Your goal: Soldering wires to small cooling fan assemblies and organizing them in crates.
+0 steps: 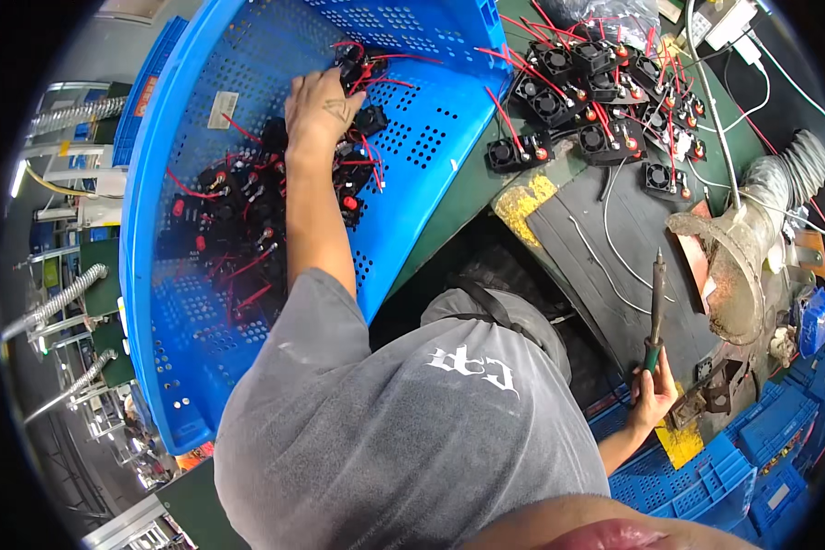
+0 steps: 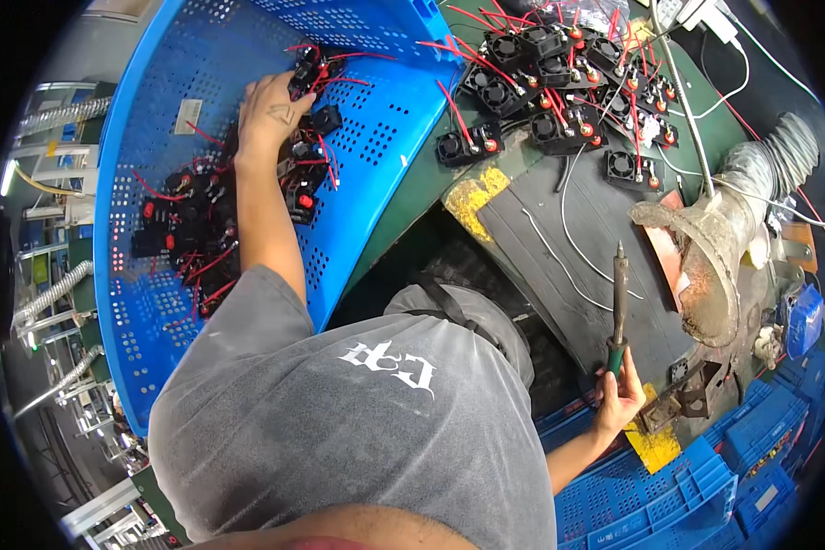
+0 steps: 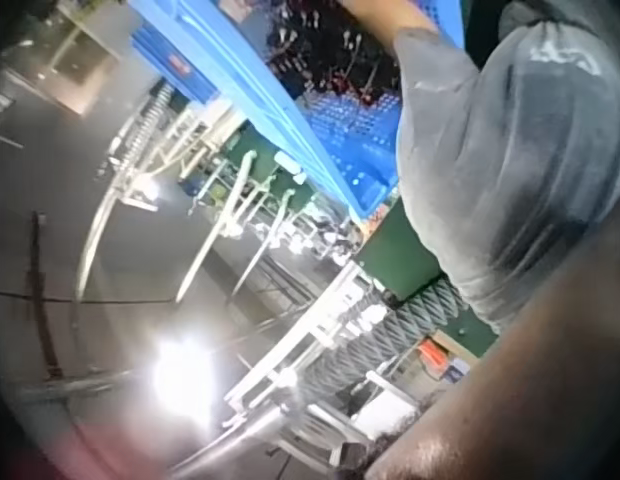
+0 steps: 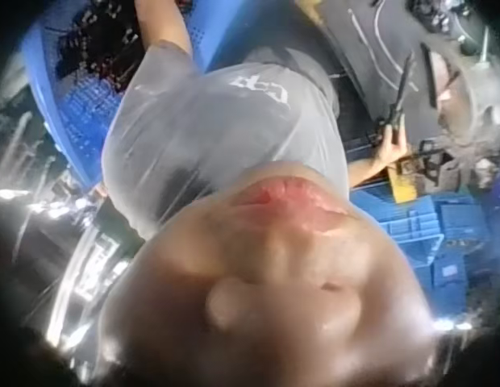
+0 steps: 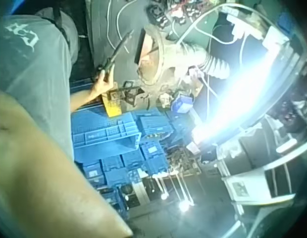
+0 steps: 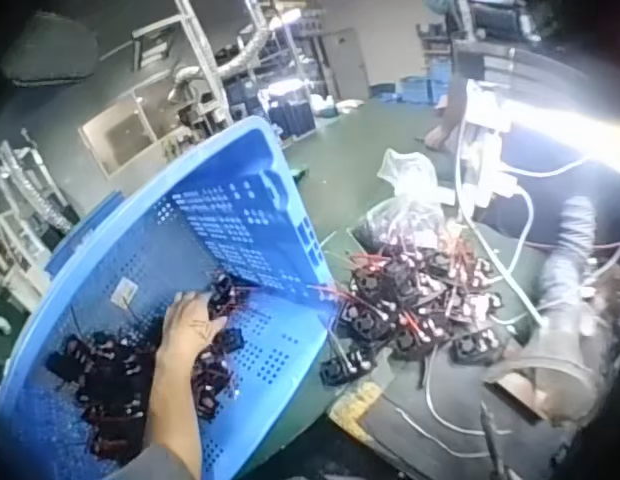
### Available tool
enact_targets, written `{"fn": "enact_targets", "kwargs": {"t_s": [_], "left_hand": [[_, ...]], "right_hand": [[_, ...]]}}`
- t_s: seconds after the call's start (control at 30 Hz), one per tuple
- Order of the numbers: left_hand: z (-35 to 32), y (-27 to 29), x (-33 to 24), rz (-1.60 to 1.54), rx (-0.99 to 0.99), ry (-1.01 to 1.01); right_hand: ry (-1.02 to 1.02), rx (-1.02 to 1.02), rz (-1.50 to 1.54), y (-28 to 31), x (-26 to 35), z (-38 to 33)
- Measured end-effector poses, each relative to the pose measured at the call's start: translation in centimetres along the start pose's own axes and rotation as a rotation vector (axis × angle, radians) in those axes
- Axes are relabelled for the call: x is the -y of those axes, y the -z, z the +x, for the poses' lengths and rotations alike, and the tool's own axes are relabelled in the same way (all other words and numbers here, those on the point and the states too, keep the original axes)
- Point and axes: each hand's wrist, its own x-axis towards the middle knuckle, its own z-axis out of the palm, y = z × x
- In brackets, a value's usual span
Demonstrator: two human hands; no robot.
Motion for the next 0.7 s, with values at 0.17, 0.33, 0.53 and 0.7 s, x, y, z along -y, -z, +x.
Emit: {"fn": "enact_targets", "kwargs": {"t_s": [0.17,0.33,0.53,0.7], "left_hand": [[8.8,-6.1,3.6,0.067,0.381,0.020],[10.3,-7.9,4.5,0.101,0.232,0.098],[8.6,-5.4,7.5,-0.173,-0.074,0.174],[3.8,1.6,5.0,-1.037,0.086,0.382]], "right_hand": [[0.019,-0.067,0.020,-0.4,-0.2,0.6],[0.023,-0.077,0.036,-0.4,-0.3,0.3],[-0.011,-0.087,0.057,-0.7,-0.1,0.5],[0.002,-0.078,0.002,-0.1,-0.4,0.3]]}}
